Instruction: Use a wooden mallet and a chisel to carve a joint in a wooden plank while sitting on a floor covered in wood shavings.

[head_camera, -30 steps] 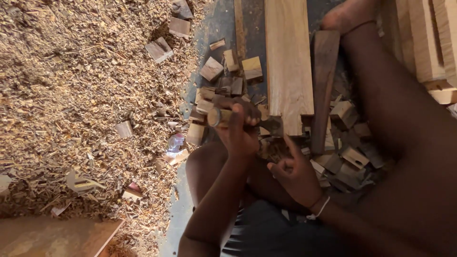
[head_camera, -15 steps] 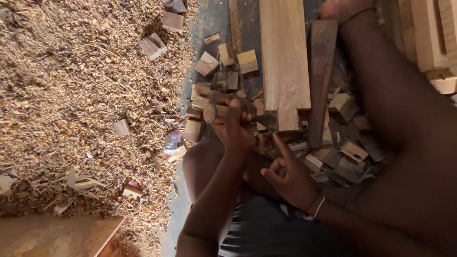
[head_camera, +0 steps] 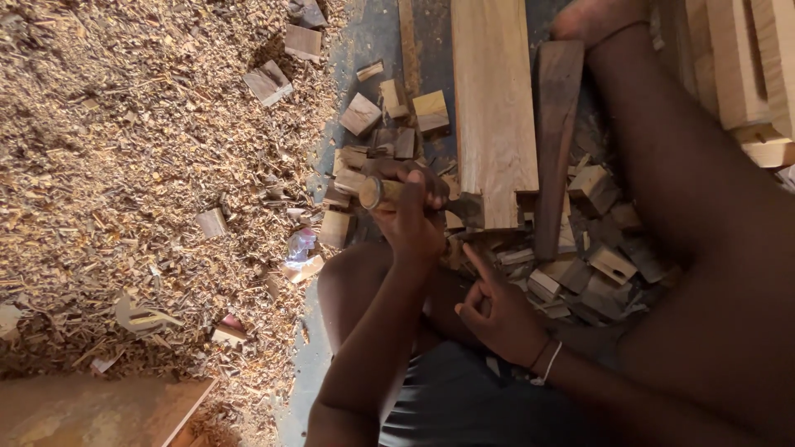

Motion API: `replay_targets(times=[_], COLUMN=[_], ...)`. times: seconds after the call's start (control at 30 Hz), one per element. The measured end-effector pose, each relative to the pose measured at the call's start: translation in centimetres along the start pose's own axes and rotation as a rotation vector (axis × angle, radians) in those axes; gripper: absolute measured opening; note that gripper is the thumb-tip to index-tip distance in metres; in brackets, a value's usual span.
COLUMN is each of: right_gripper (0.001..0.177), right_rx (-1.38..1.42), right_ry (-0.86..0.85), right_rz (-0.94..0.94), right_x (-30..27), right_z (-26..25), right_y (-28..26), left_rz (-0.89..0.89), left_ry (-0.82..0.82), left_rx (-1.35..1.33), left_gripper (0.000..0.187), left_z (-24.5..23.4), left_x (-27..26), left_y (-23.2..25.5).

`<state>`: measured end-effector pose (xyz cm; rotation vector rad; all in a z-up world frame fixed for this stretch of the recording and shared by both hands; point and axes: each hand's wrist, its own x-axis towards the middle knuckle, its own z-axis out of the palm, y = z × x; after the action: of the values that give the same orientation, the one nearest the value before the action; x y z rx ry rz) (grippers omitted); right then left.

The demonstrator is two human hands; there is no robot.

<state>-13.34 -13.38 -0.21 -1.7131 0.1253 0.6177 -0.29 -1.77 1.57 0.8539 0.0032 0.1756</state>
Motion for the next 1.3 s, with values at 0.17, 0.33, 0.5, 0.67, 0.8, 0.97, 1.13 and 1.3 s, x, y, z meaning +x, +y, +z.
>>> replay_targets(times=[0.17, 0.33, 0.5, 0.67, 0.8, 0.97, 1.13, 1.3], right_gripper=[0.093, 0.097, 0.099, 0.103, 0.104, 0.107, 0.107, 0.113], right_rx=[-0.057, -0.100, -0.262, -0.287, -0.346, -0.358, -0.346, -0.352], right_ry=[-0.071, -0.118, -0.150, -0.150, -0.167, -0.161, -0.157, -0.171], right_rz=[0.021, 0.022, -0.041, -0.035, -0.027, -0.047, -0.071, -0.069], right_x=[0.1, 0.0, 0.0, -0.1, -0.4, -0.3, -0.3, -0.4], right_z=[0.0, 0.3, 0.7, 0.5, 0.5, 0.4, 0.5, 0.5], right_y=[0.1, 0.3, 0.7, -0.4, -0.7, -0.7, -0.5, -0.6], left_rz=[-0.004, -0.005, -0.052, 0.000, 0.073, 0.096, 0.058, 0.053], left_ry=[0.026, -0.002, 0.011, 0.005, -0.045, -0.038, -0.010, -0.039], left_rx=[0.016, 0.008, 0.028, 0.081, 0.195, 0.261, 0.136, 0.138], left_gripper=[0.013, 0.014, 0.015, 0.015, 0.015, 0.014, 0.015, 0.015], left_z=[0.2, 0.4, 0.1, 0.4, 1.1, 1.5, 1.1, 0.9], left_x=[0.3, 0.6, 1.0, 0.8, 0.4, 0.2, 0.2, 0.3], left_y=[0.0, 0.0, -0.3, -0.2, 0.0, 0.1, -0.1, -0.2])
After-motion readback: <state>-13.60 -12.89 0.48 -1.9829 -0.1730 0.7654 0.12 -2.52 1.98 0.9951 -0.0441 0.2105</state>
